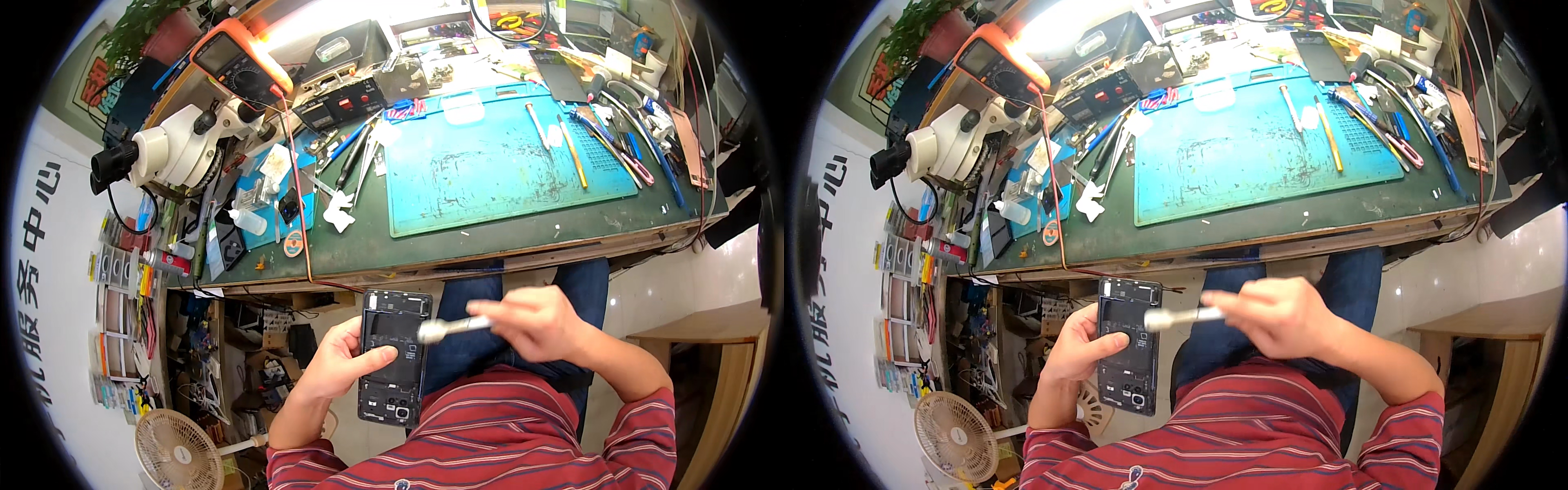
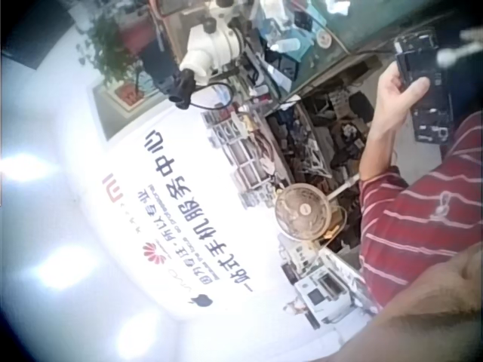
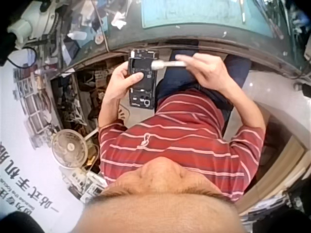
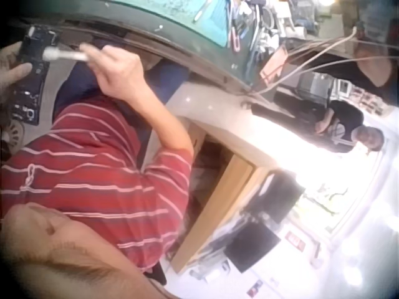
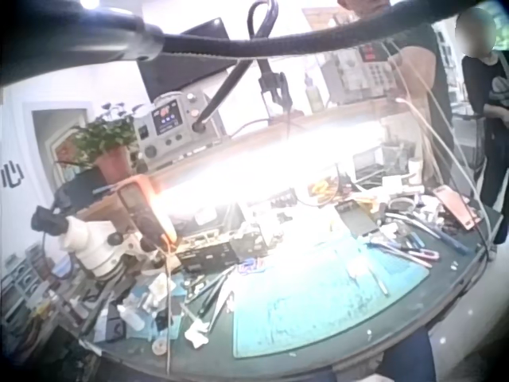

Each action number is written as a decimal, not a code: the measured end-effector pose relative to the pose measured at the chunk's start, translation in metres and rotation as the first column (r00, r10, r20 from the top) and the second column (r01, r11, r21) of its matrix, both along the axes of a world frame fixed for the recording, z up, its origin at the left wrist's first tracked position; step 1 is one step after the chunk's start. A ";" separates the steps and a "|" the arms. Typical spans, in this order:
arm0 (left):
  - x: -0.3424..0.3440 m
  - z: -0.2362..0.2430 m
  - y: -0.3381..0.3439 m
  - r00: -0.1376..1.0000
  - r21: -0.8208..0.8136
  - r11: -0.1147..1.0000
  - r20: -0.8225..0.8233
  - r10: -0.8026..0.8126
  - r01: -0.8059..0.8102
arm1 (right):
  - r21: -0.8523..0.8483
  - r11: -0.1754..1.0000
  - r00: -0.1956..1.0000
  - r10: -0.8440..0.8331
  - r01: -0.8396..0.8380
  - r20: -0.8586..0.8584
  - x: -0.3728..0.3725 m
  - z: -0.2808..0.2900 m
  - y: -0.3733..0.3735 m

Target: The person cleans the interior of a disassembled smartphone using a toothbrush and a yellow tool, then applies adhesive along the frame edges. The person handles the phone, toothbrush, and adhesive tube throughout the process.

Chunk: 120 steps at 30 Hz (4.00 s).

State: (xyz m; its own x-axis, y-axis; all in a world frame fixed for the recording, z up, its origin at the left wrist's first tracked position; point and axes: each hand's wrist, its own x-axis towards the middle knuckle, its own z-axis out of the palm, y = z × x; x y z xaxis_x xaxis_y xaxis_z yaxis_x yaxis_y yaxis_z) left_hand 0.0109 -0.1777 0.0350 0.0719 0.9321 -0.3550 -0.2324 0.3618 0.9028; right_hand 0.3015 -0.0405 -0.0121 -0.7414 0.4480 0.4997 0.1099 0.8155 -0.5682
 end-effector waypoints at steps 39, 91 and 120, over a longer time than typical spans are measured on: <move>-0.008 0.001 0.032 0.955 0.102 0.953 -0.043 0.292 -0.287 | 0.188 0.982 0.998 -0.007 0.019 -0.064 -0.007 -0.025 -0.010; 0.015 -0.005 0.019 1.000 -0.008 1.000 0.004 0.027 -0.027 | 0.228 0.910 0.936 -0.322 0.347 -0.140 0.010 -0.017 -0.016; 0.049 -0.013 0.018 0.698 0.356 0.925 -0.696 0.165 0.137 | -0.681 0.694 0.953 -0.303 0.234 0.018 -0.051 0.007 -0.023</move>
